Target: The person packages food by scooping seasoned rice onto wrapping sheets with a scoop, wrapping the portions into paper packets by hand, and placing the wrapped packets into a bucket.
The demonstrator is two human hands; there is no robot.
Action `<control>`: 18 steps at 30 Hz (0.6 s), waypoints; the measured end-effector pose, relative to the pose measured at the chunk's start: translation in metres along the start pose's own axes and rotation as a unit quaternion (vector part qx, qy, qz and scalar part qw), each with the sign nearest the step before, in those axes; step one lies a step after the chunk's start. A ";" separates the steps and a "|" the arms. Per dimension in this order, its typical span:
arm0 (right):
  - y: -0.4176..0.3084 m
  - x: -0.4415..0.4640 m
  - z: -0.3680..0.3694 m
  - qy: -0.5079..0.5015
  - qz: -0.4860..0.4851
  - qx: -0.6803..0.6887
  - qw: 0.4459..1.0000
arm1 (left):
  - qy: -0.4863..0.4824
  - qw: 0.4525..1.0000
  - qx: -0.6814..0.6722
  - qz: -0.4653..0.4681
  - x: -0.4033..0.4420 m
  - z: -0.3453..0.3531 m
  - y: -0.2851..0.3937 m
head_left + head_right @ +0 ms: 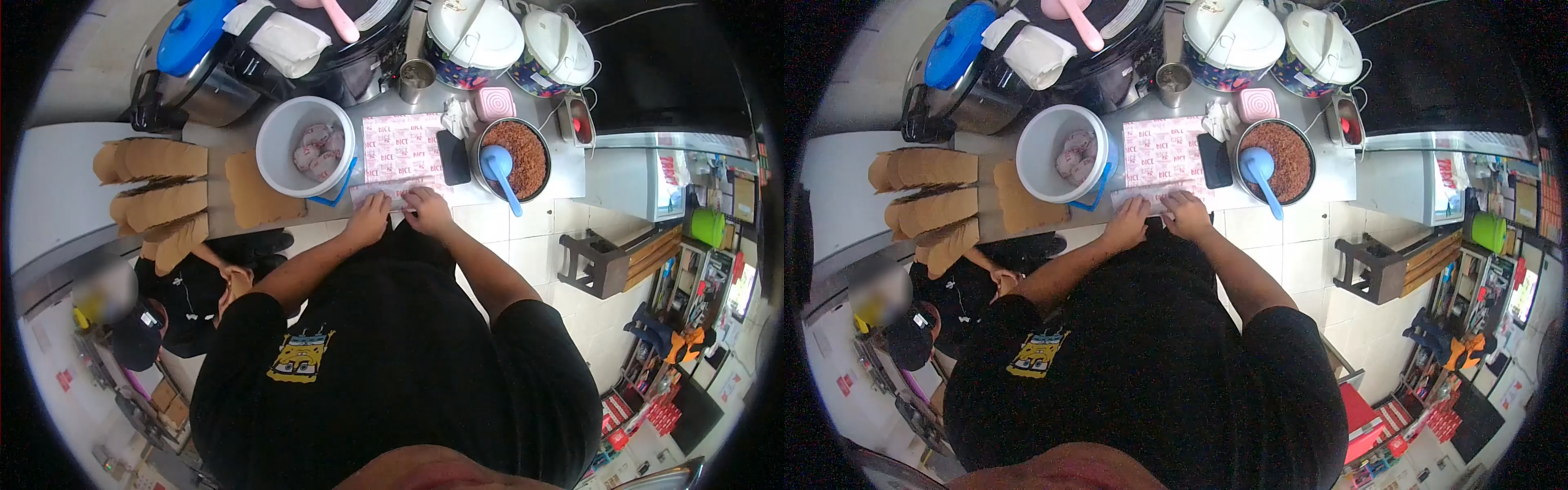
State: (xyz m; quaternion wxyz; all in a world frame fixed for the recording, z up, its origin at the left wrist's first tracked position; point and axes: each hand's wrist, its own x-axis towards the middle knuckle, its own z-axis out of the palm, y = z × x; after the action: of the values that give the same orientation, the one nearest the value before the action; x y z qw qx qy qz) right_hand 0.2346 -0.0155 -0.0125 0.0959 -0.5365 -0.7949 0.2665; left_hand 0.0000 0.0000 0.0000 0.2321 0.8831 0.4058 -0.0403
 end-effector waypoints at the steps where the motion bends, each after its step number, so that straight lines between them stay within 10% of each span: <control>1: -0.001 -0.003 0.001 0.053 0.005 0.034 0.998 | 0.066 0.998 -0.009 0.008 -0.001 0.010 -0.014; 5: 0.039 -0.024 0.030 0.210 -0.045 0.051 0.975 | 0.177 0.982 -0.035 0.048 -0.011 0.057 -0.044; 13: 0.043 0.030 0.017 0.075 0.065 0.045 0.994 | 0.035 0.962 -0.235 -0.133 0.032 0.026 -0.065; 16: 0.033 0.046 0.013 -0.021 0.161 0.011 0.987 | 0.124 0.978 -0.072 -0.148 0.048 0.017 -0.051; 18: 0.026 0.050 0.013 0.085 0.169 -0.033 0.981 | 0.120 0.981 -0.018 -0.150 0.056 0.013 -0.046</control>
State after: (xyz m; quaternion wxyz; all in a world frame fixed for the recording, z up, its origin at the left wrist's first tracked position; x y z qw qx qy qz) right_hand 0.2299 0.0328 -0.0434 0.0988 -0.6867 -0.6903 0.2056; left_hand 0.0052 0.0591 -0.0437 0.1889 0.8065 0.5588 0.0386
